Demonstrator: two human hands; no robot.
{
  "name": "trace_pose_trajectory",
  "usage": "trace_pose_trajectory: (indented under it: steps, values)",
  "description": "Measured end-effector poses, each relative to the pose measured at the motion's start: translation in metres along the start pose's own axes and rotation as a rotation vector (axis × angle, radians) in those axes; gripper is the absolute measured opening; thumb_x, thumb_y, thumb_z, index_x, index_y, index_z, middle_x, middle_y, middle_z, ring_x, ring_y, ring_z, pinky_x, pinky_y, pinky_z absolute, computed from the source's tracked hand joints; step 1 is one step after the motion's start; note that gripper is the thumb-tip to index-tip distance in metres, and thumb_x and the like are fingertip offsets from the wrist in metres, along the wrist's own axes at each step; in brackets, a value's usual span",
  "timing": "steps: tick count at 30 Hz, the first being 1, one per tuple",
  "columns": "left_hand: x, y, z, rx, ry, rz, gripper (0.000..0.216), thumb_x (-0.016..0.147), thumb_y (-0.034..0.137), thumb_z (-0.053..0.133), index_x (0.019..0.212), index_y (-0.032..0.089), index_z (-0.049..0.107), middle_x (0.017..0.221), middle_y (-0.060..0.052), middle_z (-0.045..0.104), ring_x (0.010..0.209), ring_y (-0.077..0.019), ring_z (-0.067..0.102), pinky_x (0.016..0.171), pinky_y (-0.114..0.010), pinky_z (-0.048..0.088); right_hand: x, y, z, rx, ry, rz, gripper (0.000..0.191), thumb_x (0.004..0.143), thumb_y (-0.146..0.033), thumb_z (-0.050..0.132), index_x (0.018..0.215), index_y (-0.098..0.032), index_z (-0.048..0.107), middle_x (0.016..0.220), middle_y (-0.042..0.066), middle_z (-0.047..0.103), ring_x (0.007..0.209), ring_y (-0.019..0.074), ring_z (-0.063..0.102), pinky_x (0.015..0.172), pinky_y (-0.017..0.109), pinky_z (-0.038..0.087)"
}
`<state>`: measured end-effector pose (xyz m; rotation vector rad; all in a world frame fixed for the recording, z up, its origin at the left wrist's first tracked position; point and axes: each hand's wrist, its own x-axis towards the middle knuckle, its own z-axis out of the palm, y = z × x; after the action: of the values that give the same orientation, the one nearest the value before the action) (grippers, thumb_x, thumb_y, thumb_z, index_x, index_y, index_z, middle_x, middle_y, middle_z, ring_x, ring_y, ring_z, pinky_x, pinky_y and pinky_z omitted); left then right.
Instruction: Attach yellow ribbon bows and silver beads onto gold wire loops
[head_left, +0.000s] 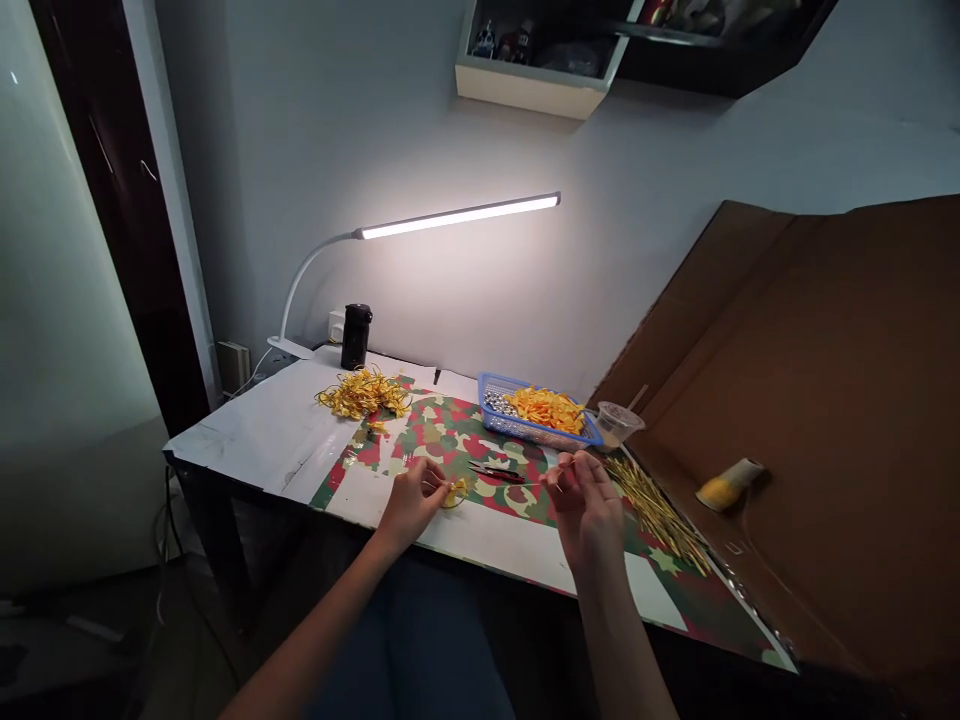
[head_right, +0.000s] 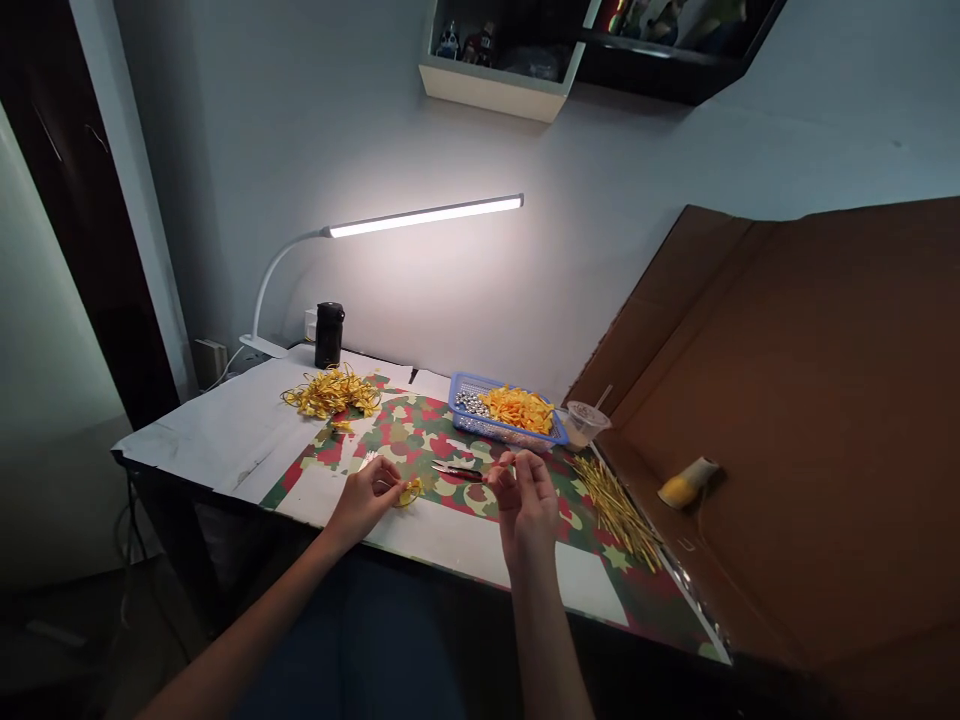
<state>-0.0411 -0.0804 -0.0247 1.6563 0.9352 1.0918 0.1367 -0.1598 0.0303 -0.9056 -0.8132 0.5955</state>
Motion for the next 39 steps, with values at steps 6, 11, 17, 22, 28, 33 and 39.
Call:
trace_pose_trajectory:
  steps: [6, 11, 17, 22, 28, 33, 39]
  values:
    - [-0.001, 0.003, 0.004, -0.015, 0.060, 0.022, 0.017, 0.076, 0.030, 0.066, 0.072, 0.020, 0.052, 0.061, 0.004, 0.059, 0.058, -0.0154, 0.064, 0.054, -0.025, 0.051, -0.003, -0.006, 0.010, -0.136, -0.233, 0.072, 0.034, 0.075, -0.049, 0.071, 0.072, -0.018, 0.057, 0.068, -0.002, 0.062, 0.036, 0.0053, 0.046, 0.042, 0.023, 0.039]
    - [-0.001, 0.007, 0.010, 0.004, 0.005, -0.039, 0.013, 0.076, 0.030, 0.062, 0.075, 0.021, 0.053, 0.061, 0.002, 0.063, 0.058, -0.0178, 0.066, 0.053, -0.025, 0.051, -0.013, 0.019, 0.025, -0.225, -0.287, 0.161, 0.031, 0.080, -0.048, 0.064, 0.072, -0.018, 0.060, 0.065, -0.001, 0.061, 0.041, 0.0089, 0.048, 0.040, 0.023, 0.040]
    - [0.000, 0.012, 0.012, -0.112, -0.138, -0.188, 0.009, 0.081, 0.028, 0.058, 0.077, 0.020, 0.054, 0.069, 0.000, 0.066, 0.065, -0.0172, 0.068, 0.054, -0.022, 0.051, -0.004, 0.052, 0.029, -0.357, -0.324, 0.303, 0.028, 0.076, -0.044, 0.068, 0.065, -0.018, 0.063, 0.071, 0.002, 0.057, 0.066, 0.0158, 0.054, 0.056, 0.025, 0.043]
    - [0.004, 0.011, 0.008, -0.200, -0.114, -0.388, 0.009, 0.084, 0.025, 0.059, 0.077, 0.020, 0.056, 0.070, 0.003, 0.062, 0.063, -0.0123, 0.066, 0.052, -0.017, 0.048, -0.002, 0.070, 0.021, -0.296, -0.331, 0.458, 0.022, 0.081, -0.038, 0.066, 0.070, -0.020, 0.063, 0.072, 0.000, 0.054, 0.065, 0.0141, 0.052, 0.057, 0.023, 0.043]
    - [0.011, 0.018, 0.012, -0.326, -0.022, -0.527, 0.010, 0.078, 0.025, 0.065, 0.073, 0.020, 0.058, 0.069, 0.005, 0.062, 0.061, -0.0092, 0.065, 0.055, -0.013, 0.048, -0.009, 0.068, 0.028, -0.289, -0.177, 0.480, 0.015, 0.082, -0.033, 0.066, 0.072, -0.022, 0.064, 0.078, 0.002, 0.056, 0.074, 0.0162, 0.053, 0.065, 0.024, 0.045]
    - [0.016, 0.026, 0.016, -0.361, 0.034, -0.605, 0.011, 0.073, 0.023, 0.069, 0.070, 0.020, 0.060, 0.064, 0.006, 0.062, 0.060, -0.0089, 0.065, 0.055, -0.011, 0.047, -0.009, 0.064, 0.031, -0.234, -0.136, 0.551, 0.013, 0.082, -0.033, 0.066, 0.073, -0.023, 0.065, 0.079, 0.001, 0.057, 0.076, 0.0155, 0.054, 0.069, 0.023, 0.046]
    - [0.015, 0.025, 0.017, -0.343, 0.061, -0.622, 0.009, 0.072, 0.024, 0.070, 0.071, 0.021, 0.062, 0.066, 0.005, 0.064, 0.065, -0.0104, 0.066, 0.058, -0.012, 0.050, -0.009, 0.063, 0.032, -0.151, -0.092, 0.612, 0.012, 0.081, -0.033, 0.068, 0.074, -0.023, 0.067, 0.081, 0.000, 0.058, 0.077, 0.0140, 0.057, 0.070, 0.020, 0.049]
